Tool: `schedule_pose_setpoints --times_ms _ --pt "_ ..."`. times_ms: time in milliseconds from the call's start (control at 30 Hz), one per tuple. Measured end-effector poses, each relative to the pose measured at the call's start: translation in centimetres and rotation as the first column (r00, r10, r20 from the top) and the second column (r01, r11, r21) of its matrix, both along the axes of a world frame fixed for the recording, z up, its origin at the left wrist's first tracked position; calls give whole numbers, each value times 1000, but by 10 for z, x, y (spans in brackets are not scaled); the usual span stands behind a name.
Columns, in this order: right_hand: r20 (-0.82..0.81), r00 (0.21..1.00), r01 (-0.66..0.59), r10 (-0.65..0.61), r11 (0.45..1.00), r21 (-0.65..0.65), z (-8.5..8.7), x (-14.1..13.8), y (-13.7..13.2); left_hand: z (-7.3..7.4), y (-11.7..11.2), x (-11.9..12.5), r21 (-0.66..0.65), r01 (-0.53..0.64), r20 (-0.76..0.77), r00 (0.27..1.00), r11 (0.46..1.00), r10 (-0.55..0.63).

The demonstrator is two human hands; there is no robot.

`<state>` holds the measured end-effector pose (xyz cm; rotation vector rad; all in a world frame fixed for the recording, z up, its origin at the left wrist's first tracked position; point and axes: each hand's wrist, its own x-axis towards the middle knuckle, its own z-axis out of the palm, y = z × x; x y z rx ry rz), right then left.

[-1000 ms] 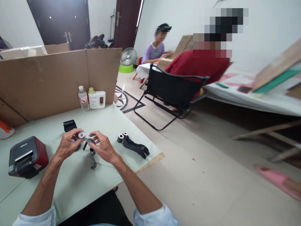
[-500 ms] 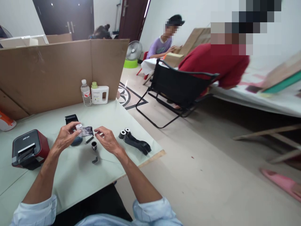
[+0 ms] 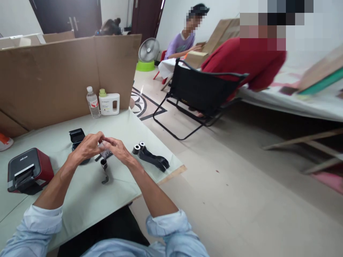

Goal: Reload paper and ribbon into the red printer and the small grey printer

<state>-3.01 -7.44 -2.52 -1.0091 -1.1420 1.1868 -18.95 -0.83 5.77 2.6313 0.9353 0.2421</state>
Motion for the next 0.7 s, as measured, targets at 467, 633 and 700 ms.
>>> schedule_pose_setpoints --times_ms 467,633,700 --pt "-448 876 122 -176 981 -148 -39 29 -13 -37 14 -2 158 -55 -361 926 986 109" --pt "-512 854 15 -95 987 -158 -39 28 -31 -57 10 6 138 -44 -417 904 989 99" --pt "-501 860 5 -93 985 -175 -38 28 -37 -57 10 6 131 -52 -405 909 990 102"
